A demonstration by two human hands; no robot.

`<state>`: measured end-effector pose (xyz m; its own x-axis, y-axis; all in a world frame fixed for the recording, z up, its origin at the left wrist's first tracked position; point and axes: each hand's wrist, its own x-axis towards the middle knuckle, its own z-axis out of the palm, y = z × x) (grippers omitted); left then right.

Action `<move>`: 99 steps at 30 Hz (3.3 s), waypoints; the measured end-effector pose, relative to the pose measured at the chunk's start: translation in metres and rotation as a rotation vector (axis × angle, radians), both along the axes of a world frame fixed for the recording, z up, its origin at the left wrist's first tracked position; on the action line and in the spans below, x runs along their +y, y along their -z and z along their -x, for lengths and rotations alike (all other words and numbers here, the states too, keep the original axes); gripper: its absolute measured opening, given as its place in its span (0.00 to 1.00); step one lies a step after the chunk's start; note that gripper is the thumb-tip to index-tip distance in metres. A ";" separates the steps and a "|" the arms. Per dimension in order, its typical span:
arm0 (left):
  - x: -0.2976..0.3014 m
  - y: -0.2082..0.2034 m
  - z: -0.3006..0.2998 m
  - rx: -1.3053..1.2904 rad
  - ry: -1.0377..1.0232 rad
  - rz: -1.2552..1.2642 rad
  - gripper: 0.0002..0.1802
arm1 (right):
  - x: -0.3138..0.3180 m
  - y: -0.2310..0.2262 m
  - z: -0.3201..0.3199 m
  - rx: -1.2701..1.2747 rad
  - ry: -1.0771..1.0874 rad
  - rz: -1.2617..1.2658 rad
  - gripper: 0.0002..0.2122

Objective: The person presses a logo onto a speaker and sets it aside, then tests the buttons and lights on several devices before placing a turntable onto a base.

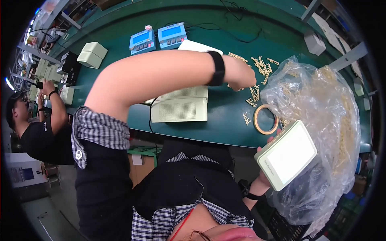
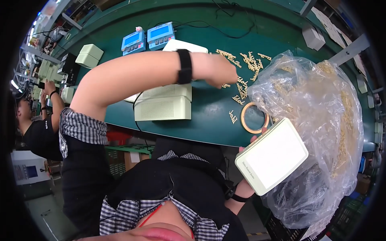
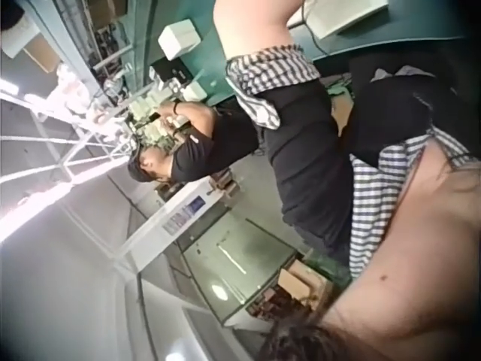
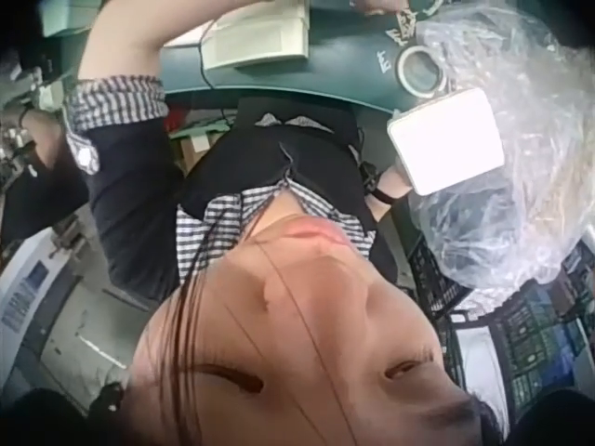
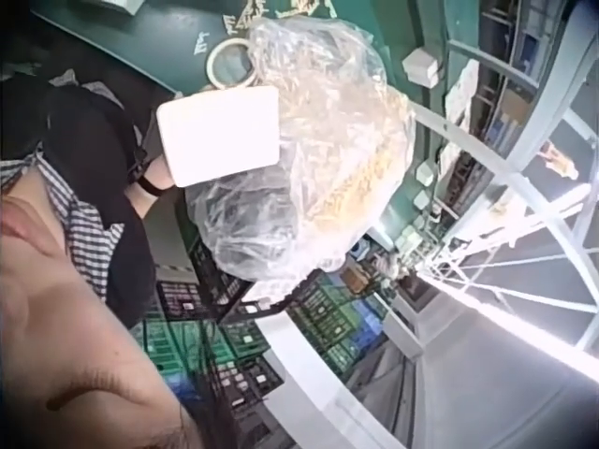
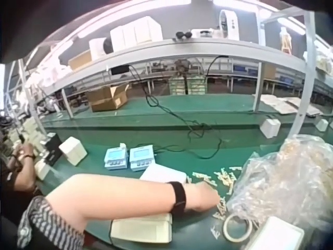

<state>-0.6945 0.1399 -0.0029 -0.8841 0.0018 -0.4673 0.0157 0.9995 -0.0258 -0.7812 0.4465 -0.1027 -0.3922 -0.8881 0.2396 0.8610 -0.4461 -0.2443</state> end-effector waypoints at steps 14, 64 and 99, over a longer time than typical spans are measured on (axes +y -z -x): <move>0.014 0.041 0.033 0.083 0.012 0.053 0.11 | 0.007 0.004 -0.004 0.027 0.039 -0.020 0.38; 0.080 0.004 -0.270 1.438 -0.613 -0.200 0.14 | -0.217 -0.193 -0.063 2.219 0.037 0.250 0.26; 0.083 0.056 -0.284 1.566 -0.815 -0.105 0.14 | -0.238 -0.085 -0.139 1.901 0.000 -0.170 0.13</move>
<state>-0.4102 0.2226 -0.0591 -0.2518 -0.6547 0.7127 -0.4149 0.7383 0.5317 -0.6422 0.2086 -0.0174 0.2462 -0.9452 0.2145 -0.5581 -0.3192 -0.7659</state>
